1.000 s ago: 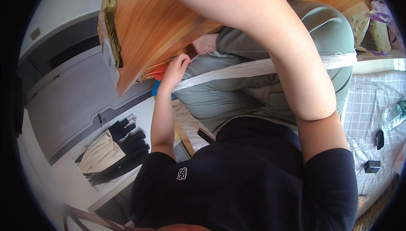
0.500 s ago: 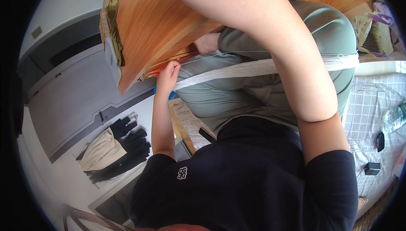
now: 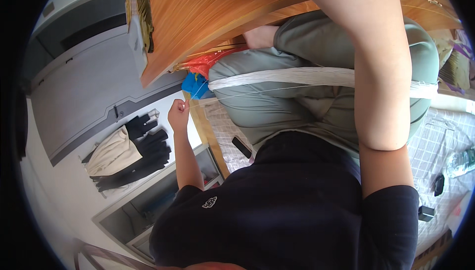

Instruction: Organizing, folding, and preparing gold foil star-shaped balloons on a table and bed.

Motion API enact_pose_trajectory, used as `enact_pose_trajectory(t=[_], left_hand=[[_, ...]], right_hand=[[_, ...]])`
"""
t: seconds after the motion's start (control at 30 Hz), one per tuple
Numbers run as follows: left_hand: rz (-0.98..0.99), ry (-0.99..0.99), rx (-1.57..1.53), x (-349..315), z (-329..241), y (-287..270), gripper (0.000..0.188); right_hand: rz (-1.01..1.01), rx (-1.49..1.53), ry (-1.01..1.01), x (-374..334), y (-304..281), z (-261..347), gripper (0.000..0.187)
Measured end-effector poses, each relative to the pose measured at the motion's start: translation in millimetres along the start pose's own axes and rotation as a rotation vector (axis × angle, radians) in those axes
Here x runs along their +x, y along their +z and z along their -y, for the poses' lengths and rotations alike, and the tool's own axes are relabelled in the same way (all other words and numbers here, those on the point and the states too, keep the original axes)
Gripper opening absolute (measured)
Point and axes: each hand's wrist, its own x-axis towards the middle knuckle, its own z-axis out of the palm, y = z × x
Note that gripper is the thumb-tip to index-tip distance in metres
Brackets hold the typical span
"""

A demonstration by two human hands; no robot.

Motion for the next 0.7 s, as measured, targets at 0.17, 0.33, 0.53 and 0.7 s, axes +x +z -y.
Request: enact_pose_trajectory(t=[0.17, 0.33, 0.53, 0.7], left_hand=[[-0.021, -0.165, 0.003, -8.1, 67.8, 12.8, 0.027], [-0.279, -0.255, 0.031, -6.1, 137.1, -20.8, 0.031], [-0.673, -0.218, -0.317, -1.9, 202.5, -84.6, 0.037], [-0.774, -0.490, -0.689, 8.3, 204.1, -129.4, 0.037]], right_hand=[[-0.017, -0.122, -0.046, -1.4, 3.1, 0.6, 0.047], [-0.023, -0.204, -0.050, -1.1, 2.5, 2.7, 0.050], [-0.085, -0.296, -0.024, -3.7, 5.4, 3.6, 0.050], [-0.112, -0.356, -0.008, -5.6, 7.2, 5.1, 0.050]])
